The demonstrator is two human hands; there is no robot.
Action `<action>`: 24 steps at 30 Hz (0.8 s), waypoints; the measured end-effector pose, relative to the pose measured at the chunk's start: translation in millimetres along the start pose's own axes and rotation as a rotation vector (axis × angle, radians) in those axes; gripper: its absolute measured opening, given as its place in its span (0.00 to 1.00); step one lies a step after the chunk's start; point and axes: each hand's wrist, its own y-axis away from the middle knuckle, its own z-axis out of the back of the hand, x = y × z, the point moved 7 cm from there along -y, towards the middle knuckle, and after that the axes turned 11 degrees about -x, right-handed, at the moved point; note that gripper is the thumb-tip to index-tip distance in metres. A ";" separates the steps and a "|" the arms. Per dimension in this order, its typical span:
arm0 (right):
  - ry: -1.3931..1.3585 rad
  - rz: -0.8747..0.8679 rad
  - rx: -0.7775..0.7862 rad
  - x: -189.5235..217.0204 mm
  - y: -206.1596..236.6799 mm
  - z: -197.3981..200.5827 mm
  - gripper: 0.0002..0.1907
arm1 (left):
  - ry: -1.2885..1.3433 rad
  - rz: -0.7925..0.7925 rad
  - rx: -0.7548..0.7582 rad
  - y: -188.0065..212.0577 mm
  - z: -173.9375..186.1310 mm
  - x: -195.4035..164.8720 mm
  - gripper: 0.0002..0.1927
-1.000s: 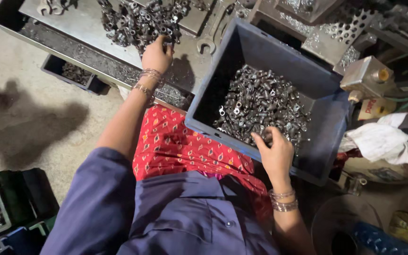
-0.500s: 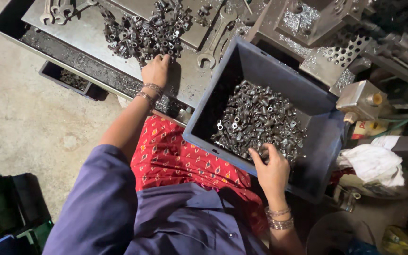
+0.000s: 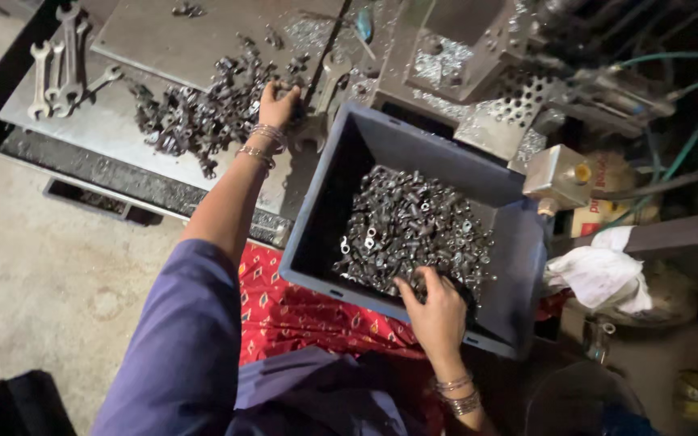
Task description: The person sits at a machine bench and picks small black metal fittings one at a time from a blue bin, briefly turns them in their hands, and places some into the fixture of a bench drilling/tapping machine, occasionally moving parts aside on the table.
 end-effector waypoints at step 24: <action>-0.067 0.005 -0.066 2.1 4.1 0.7 0.19 | -0.106 -0.398 -0.070 83.7 38.2 -35.3 0.16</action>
